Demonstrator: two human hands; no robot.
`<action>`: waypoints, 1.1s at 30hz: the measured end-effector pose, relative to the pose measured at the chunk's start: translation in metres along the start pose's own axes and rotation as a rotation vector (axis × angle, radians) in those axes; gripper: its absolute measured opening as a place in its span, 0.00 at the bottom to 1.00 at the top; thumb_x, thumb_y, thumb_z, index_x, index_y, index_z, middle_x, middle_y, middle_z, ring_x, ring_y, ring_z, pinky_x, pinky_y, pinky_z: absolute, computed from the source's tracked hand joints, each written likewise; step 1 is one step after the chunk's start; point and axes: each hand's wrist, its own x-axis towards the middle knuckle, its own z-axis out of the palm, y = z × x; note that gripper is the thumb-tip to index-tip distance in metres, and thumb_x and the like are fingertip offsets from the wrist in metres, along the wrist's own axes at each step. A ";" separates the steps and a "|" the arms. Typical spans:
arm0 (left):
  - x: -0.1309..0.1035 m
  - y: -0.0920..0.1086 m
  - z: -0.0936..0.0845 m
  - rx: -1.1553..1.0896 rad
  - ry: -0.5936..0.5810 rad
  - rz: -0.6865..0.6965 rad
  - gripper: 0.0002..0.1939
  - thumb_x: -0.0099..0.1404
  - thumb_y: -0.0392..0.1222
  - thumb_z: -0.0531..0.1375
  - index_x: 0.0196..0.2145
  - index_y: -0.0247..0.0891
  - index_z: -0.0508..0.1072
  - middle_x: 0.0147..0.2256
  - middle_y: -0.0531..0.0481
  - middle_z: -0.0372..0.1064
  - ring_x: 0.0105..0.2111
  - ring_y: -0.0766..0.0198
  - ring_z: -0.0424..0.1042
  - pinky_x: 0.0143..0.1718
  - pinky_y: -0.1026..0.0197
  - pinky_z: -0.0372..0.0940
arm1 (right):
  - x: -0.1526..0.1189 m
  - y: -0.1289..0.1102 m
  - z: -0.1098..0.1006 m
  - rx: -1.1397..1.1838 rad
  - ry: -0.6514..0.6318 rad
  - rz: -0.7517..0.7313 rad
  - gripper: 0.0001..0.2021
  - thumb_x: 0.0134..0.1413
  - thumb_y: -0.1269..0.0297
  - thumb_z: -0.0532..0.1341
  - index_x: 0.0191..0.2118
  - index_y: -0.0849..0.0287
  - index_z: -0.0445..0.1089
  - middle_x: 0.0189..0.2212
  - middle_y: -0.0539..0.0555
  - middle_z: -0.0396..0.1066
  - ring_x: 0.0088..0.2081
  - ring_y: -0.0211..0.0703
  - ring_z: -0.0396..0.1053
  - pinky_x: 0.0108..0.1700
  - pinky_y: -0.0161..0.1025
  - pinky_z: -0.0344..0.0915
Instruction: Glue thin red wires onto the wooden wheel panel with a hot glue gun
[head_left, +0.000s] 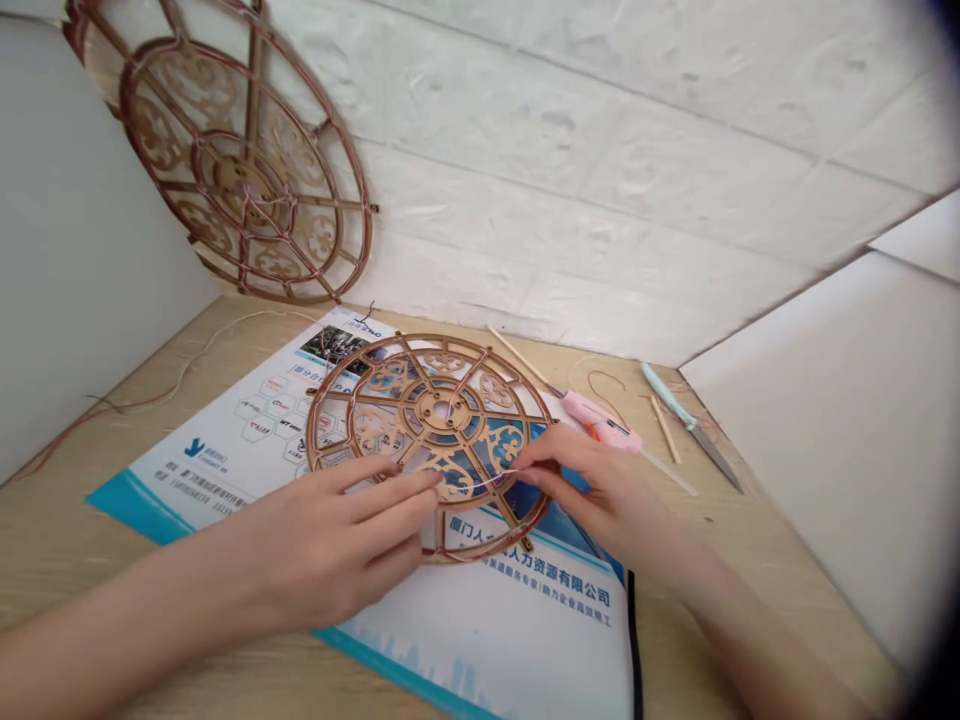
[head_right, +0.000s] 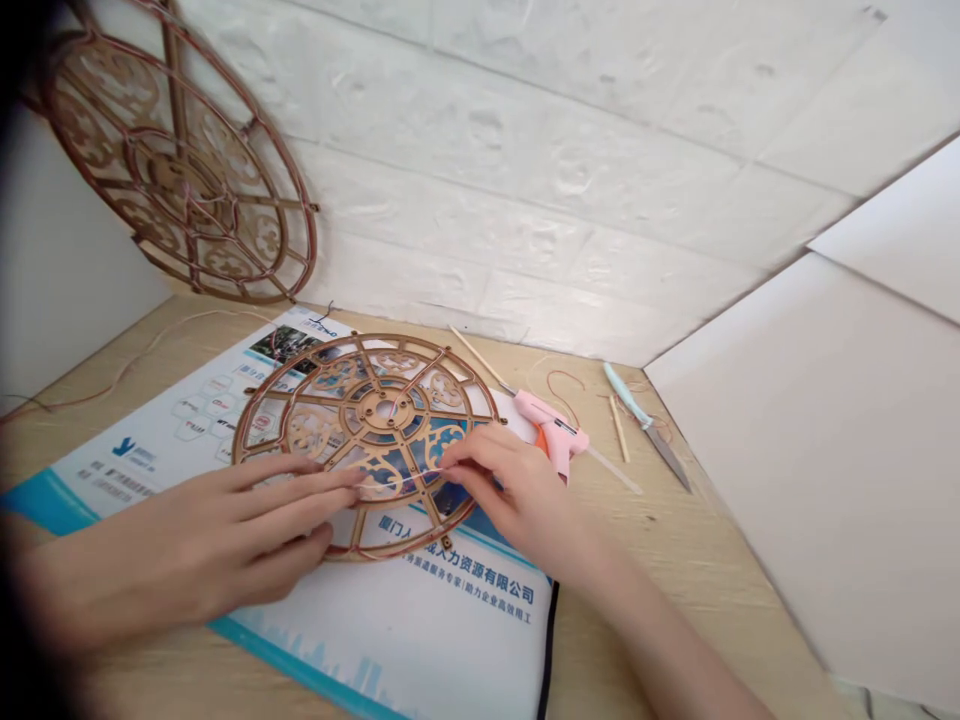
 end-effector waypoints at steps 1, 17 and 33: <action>0.000 0.002 0.002 -0.030 -0.012 -0.012 0.13 0.73 0.31 0.55 0.36 0.39 0.78 0.49 0.49 0.78 0.54 0.58 0.75 0.55 0.54 0.70 | 0.001 0.001 0.003 0.004 -0.011 -0.014 0.09 0.71 0.65 0.57 0.42 0.53 0.75 0.39 0.53 0.79 0.42 0.47 0.75 0.46 0.45 0.71; -0.002 -0.019 0.020 -0.155 -0.024 -0.022 0.14 0.78 0.37 0.51 0.43 0.34 0.77 0.55 0.45 0.77 0.49 0.59 0.79 0.51 0.56 0.71 | 0.010 0.013 0.015 0.021 -0.060 -0.088 0.12 0.72 0.67 0.55 0.50 0.53 0.75 0.46 0.54 0.79 0.49 0.48 0.74 0.54 0.49 0.68; 0.003 -0.023 0.015 -0.074 -0.044 0.037 0.12 0.78 0.38 0.51 0.43 0.37 0.75 0.51 0.48 0.79 0.46 0.63 0.78 0.47 0.60 0.67 | 0.017 0.013 0.022 0.060 -0.018 -0.082 0.07 0.69 0.71 0.58 0.37 0.61 0.72 0.33 0.52 0.73 0.34 0.43 0.69 0.38 0.38 0.64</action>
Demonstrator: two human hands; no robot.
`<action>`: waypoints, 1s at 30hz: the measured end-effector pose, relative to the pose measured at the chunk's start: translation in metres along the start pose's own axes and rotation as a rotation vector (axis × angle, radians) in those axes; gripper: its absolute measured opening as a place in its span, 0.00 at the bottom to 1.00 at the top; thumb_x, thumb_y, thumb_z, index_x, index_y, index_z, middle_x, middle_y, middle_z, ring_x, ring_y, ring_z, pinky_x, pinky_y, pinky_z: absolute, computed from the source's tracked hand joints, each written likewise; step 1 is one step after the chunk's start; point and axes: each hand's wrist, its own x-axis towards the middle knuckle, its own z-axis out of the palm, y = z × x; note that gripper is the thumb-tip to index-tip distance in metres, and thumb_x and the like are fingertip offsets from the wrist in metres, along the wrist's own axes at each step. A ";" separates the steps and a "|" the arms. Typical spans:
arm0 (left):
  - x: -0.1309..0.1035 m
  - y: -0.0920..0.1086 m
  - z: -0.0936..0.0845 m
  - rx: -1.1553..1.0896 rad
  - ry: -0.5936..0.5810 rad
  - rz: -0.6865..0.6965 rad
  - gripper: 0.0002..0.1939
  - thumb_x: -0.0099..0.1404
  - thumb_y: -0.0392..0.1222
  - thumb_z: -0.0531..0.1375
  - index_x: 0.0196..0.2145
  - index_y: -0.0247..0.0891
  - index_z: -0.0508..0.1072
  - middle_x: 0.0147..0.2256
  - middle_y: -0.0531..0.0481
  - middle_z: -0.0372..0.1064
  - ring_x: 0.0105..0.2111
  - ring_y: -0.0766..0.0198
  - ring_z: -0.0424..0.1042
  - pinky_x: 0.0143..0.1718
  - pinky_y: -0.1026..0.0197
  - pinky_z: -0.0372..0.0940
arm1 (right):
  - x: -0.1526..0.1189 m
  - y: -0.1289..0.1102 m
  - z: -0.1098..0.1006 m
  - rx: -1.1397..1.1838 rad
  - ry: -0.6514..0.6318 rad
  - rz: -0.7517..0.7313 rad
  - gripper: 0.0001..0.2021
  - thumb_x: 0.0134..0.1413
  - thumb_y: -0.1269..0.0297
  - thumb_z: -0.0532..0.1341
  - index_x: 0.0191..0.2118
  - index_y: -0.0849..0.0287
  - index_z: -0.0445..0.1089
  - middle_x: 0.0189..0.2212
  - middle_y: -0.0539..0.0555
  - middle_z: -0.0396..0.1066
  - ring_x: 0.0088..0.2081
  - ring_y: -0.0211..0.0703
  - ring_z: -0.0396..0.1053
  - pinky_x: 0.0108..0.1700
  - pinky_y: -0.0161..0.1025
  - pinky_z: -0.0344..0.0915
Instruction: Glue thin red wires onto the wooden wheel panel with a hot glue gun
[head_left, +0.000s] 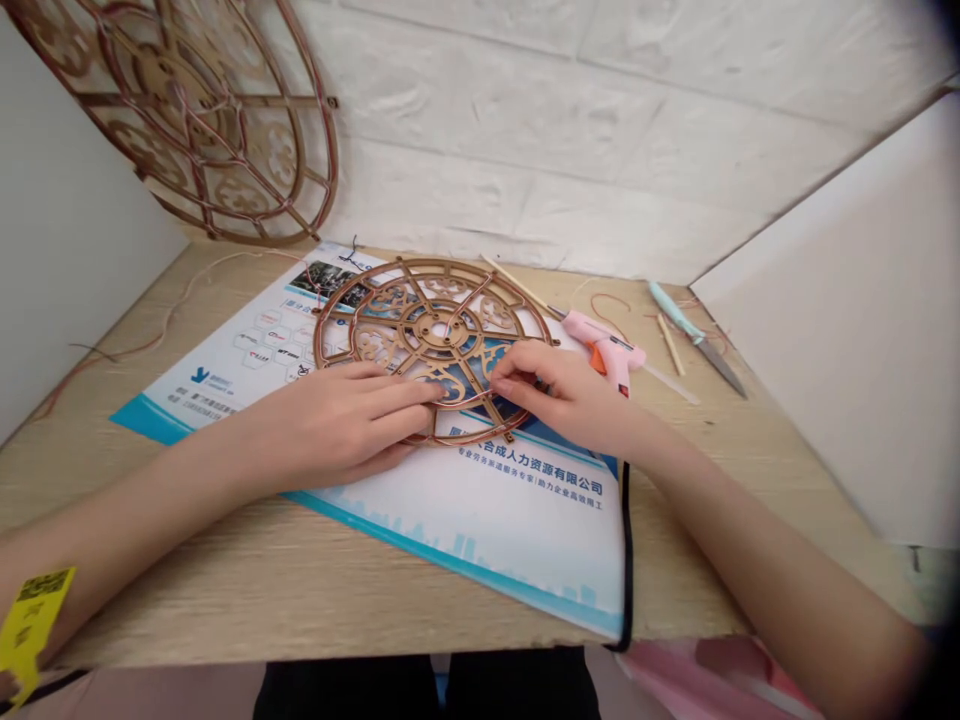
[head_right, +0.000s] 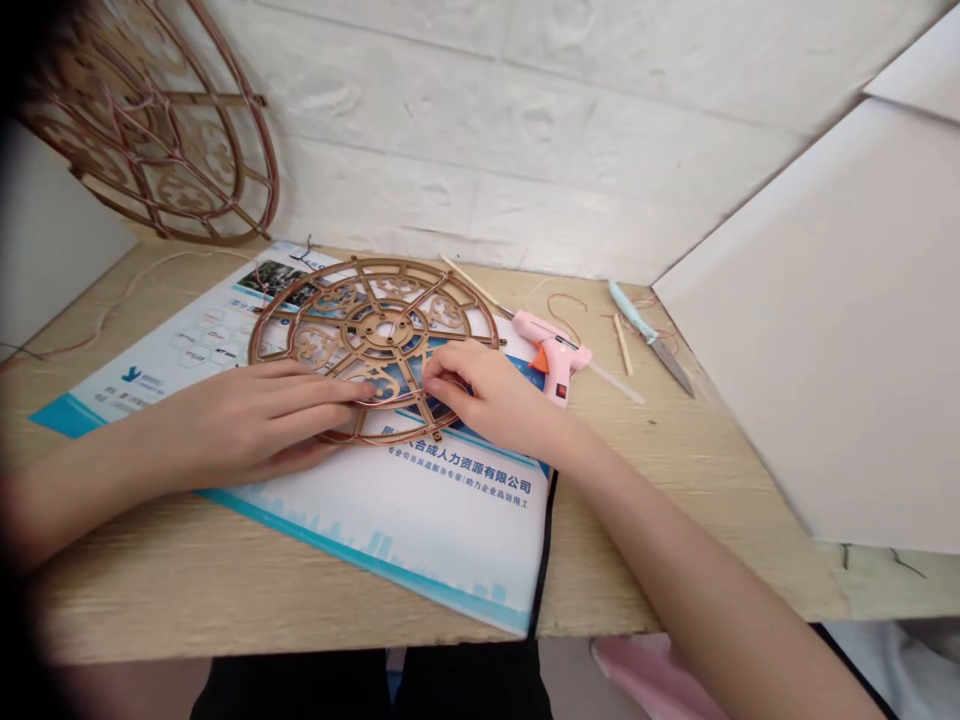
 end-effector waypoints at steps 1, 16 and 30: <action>0.001 0.001 -0.001 0.008 0.000 -0.003 0.12 0.79 0.38 0.51 0.46 0.37 0.74 0.50 0.48 0.79 0.46 0.64 0.78 0.47 0.61 0.67 | 0.000 -0.001 0.000 -0.002 0.000 -0.018 0.07 0.68 0.72 0.58 0.37 0.61 0.72 0.33 0.52 0.73 0.35 0.42 0.69 0.39 0.38 0.64; -0.003 0.005 -0.003 0.026 -0.035 -0.001 0.16 0.78 0.32 0.51 0.59 0.32 0.70 0.54 0.45 0.78 0.49 0.59 0.78 0.49 0.56 0.65 | -0.004 -0.003 0.001 -0.126 -0.002 -0.124 0.08 0.68 0.77 0.59 0.38 0.63 0.75 0.36 0.54 0.72 0.38 0.42 0.69 0.41 0.38 0.64; -0.007 0.006 -0.005 0.043 -0.094 0.006 0.22 0.78 0.29 0.45 0.64 0.32 0.67 0.57 0.45 0.75 0.51 0.57 0.76 0.51 0.54 0.64 | -0.006 -0.015 0.007 -0.044 0.070 0.081 0.07 0.70 0.65 0.61 0.39 0.61 0.72 0.31 0.50 0.73 0.31 0.39 0.68 0.34 0.37 0.63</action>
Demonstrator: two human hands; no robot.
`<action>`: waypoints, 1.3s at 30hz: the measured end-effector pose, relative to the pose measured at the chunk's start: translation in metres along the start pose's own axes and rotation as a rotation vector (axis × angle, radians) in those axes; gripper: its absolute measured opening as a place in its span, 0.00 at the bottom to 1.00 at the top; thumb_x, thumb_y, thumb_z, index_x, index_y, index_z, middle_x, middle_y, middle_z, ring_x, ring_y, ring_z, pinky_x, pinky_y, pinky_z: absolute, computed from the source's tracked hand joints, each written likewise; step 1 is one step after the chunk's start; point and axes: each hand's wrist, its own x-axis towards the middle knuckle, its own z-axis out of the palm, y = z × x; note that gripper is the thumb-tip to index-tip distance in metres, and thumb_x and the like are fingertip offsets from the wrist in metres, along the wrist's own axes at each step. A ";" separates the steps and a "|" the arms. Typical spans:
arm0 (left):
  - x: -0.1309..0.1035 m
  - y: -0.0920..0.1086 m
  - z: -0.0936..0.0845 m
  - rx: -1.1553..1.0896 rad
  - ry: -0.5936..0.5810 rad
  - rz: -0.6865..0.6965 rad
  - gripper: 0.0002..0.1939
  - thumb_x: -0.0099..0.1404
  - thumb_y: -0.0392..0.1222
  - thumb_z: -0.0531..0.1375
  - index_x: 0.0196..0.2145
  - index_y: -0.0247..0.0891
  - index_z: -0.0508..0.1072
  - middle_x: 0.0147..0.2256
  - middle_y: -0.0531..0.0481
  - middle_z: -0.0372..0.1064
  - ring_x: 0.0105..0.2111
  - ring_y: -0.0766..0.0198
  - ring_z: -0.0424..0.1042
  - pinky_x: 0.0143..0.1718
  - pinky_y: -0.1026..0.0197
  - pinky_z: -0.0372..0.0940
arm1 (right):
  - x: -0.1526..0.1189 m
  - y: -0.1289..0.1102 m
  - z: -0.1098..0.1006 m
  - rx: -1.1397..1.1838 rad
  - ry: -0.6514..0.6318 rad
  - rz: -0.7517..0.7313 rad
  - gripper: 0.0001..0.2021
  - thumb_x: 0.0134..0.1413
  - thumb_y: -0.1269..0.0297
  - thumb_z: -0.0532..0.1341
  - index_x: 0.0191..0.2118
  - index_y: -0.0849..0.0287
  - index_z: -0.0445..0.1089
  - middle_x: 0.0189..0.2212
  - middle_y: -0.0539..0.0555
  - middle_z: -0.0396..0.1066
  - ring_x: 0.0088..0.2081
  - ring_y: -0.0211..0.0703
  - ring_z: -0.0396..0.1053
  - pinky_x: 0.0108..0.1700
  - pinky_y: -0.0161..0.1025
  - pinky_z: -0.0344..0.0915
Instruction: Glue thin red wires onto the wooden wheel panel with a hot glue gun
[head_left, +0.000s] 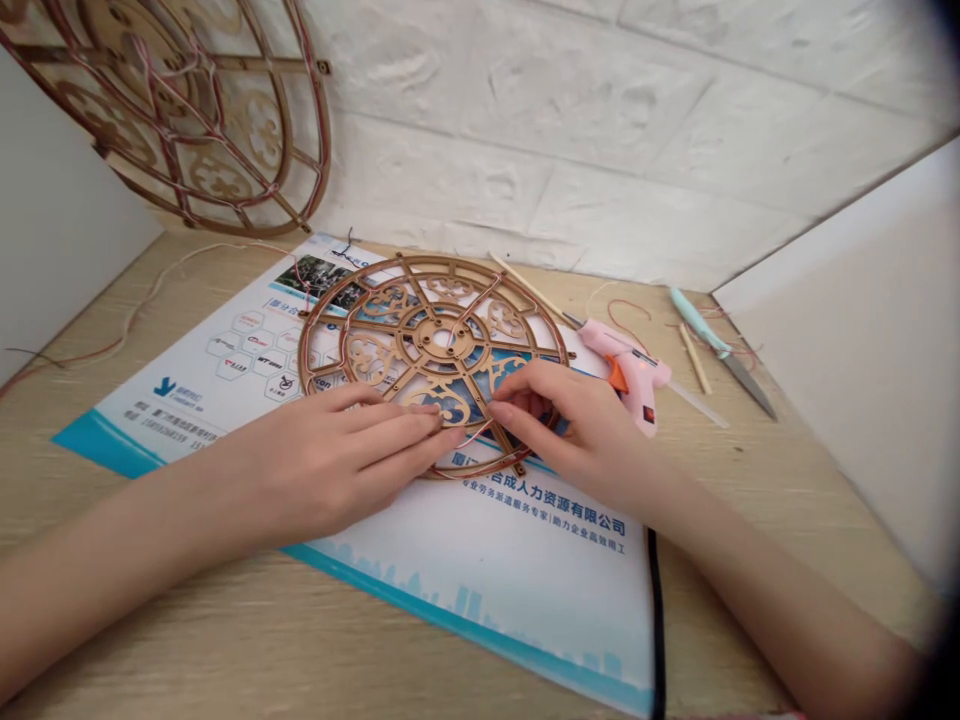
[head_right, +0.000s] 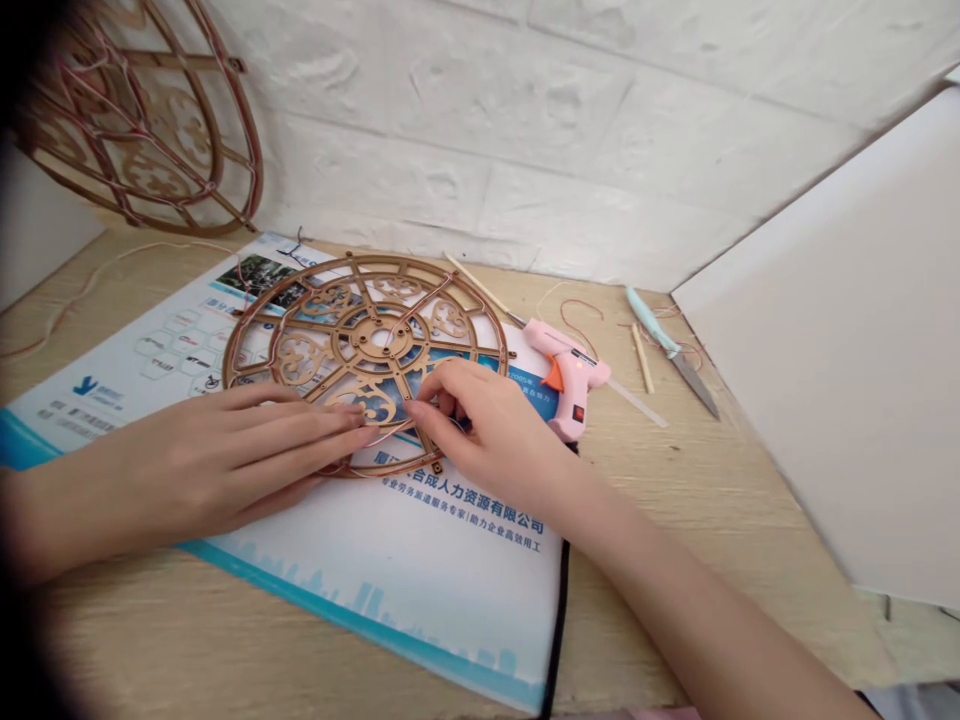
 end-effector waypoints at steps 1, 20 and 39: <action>0.000 0.000 -0.001 0.000 0.003 0.000 0.22 0.78 0.29 0.45 0.63 0.31 0.68 0.57 0.44 0.75 0.50 0.57 0.76 0.51 0.54 0.64 | 0.000 0.000 0.002 -0.011 0.006 0.015 0.08 0.70 0.64 0.62 0.37 0.61 0.72 0.31 0.50 0.72 0.31 0.39 0.68 0.34 0.38 0.62; 0.007 0.003 -0.008 -0.013 -0.024 -0.004 0.26 0.79 0.28 0.40 0.59 0.35 0.73 0.52 0.48 0.79 0.49 0.60 0.78 0.48 0.55 0.66 | -0.008 -0.002 -0.016 -0.291 -0.137 -0.084 0.07 0.69 0.69 0.60 0.36 0.59 0.72 0.36 0.55 0.74 0.40 0.50 0.69 0.44 0.48 0.62; 0.006 0.002 -0.007 -0.048 -0.004 -0.012 0.25 0.78 0.28 0.41 0.56 0.36 0.76 0.51 0.47 0.79 0.50 0.58 0.77 0.51 0.54 0.65 | 0.001 -0.002 -0.011 0.088 -0.131 0.072 0.10 0.71 0.67 0.58 0.36 0.58 0.73 0.31 0.51 0.74 0.35 0.42 0.71 0.38 0.39 0.66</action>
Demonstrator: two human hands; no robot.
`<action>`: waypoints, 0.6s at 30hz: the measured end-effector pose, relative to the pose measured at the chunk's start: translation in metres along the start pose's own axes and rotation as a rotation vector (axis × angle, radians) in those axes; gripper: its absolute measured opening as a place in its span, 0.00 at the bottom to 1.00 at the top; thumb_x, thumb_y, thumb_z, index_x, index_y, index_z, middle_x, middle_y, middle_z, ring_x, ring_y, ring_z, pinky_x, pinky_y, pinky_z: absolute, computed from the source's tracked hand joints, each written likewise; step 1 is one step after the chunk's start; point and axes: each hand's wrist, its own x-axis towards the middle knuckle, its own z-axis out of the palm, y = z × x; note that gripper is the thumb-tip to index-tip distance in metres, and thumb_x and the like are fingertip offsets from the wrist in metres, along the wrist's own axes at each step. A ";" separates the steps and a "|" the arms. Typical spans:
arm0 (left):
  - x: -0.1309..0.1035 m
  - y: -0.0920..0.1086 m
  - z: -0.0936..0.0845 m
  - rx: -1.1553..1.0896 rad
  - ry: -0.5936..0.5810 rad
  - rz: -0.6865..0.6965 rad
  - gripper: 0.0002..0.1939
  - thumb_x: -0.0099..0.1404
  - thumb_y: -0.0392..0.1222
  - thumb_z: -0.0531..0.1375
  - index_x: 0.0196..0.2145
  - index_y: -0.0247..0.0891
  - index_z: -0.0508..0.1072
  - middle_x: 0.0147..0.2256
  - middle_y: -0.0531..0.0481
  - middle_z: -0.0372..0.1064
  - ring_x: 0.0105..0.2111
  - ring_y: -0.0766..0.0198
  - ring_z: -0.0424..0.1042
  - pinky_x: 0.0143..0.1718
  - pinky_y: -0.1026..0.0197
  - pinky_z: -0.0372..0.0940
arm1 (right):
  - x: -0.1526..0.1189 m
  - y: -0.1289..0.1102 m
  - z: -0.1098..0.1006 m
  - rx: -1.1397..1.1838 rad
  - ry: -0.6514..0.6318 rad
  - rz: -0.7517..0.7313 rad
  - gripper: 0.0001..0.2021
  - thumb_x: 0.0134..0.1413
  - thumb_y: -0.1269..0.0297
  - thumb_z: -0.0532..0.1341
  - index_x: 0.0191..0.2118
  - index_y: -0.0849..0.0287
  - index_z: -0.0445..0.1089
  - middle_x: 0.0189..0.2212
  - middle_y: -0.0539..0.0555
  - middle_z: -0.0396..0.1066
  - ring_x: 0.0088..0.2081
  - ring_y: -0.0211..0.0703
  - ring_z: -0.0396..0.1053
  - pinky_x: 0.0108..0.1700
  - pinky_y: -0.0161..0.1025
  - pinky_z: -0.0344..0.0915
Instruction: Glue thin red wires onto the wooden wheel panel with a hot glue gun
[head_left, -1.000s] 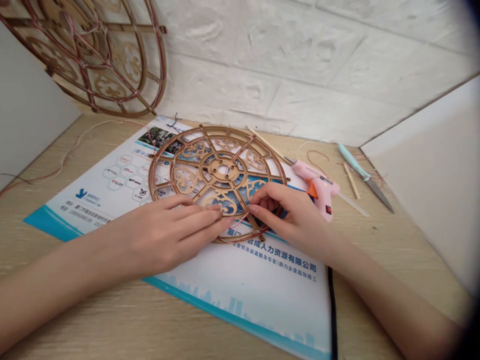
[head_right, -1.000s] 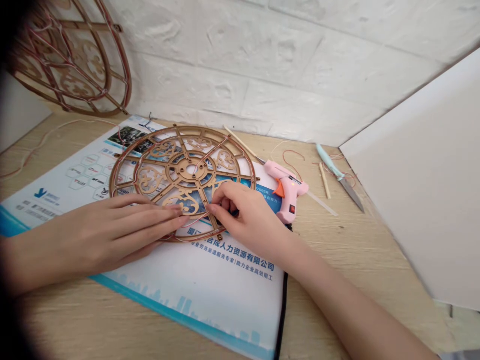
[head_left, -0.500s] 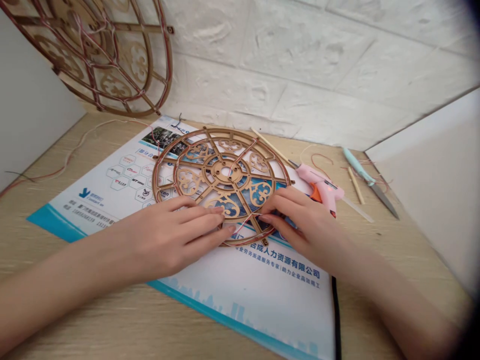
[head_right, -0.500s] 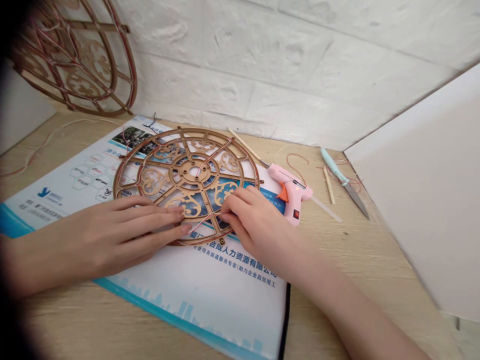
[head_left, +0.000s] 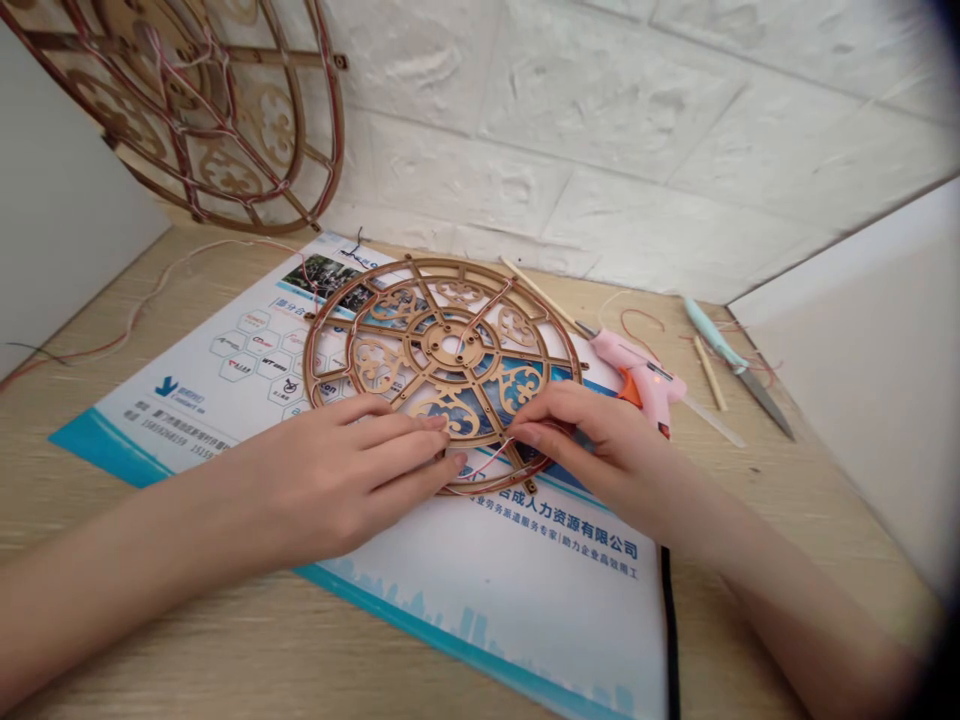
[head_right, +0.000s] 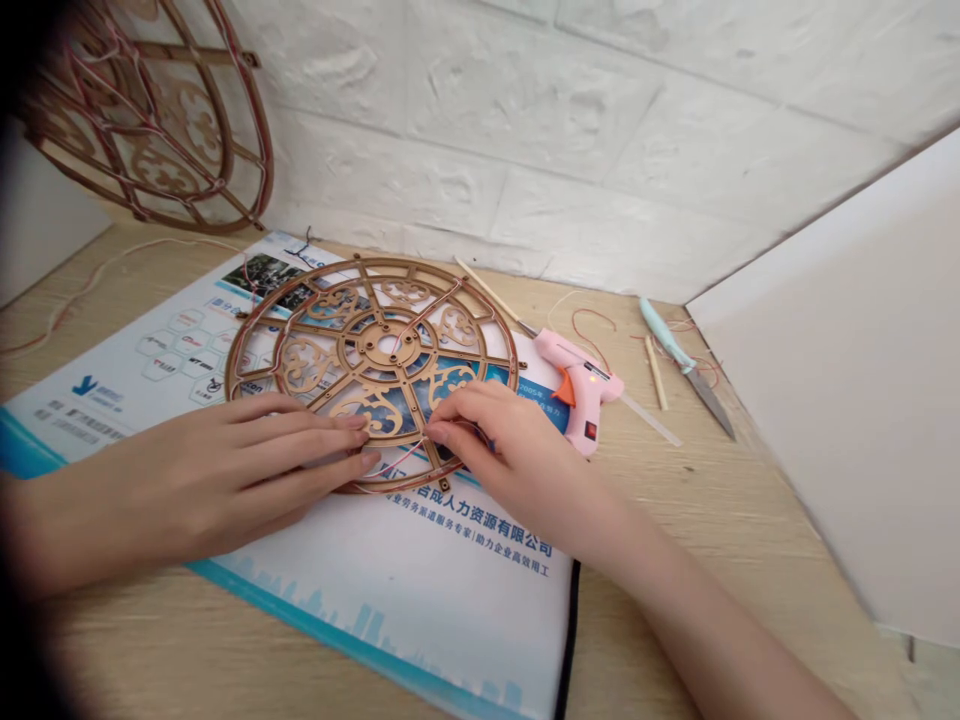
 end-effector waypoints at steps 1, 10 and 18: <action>0.000 0.000 0.000 -0.002 0.001 0.000 0.25 0.78 0.28 0.41 0.55 0.36 0.77 0.51 0.47 0.79 0.50 0.58 0.77 0.51 0.54 0.65 | 0.001 0.000 0.000 0.003 0.006 0.002 0.10 0.71 0.67 0.59 0.35 0.58 0.74 0.31 0.51 0.74 0.35 0.42 0.71 0.38 0.39 0.66; 0.001 0.001 0.001 -0.001 -0.017 -0.003 0.24 0.77 0.28 0.43 0.56 0.35 0.76 0.51 0.46 0.79 0.50 0.56 0.77 0.50 0.54 0.66 | 0.001 0.001 0.006 -0.086 0.032 -0.054 0.13 0.72 0.71 0.54 0.35 0.60 0.71 0.33 0.54 0.70 0.37 0.45 0.69 0.42 0.41 0.65; 0.000 0.001 -0.001 -0.013 -0.019 -0.003 0.23 0.76 0.27 0.47 0.57 0.35 0.76 0.52 0.44 0.78 0.51 0.56 0.76 0.51 0.55 0.67 | 0.004 0.006 0.007 -0.204 0.083 -0.195 0.12 0.70 0.75 0.53 0.37 0.56 0.69 0.33 0.54 0.69 0.38 0.47 0.68 0.41 0.42 0.65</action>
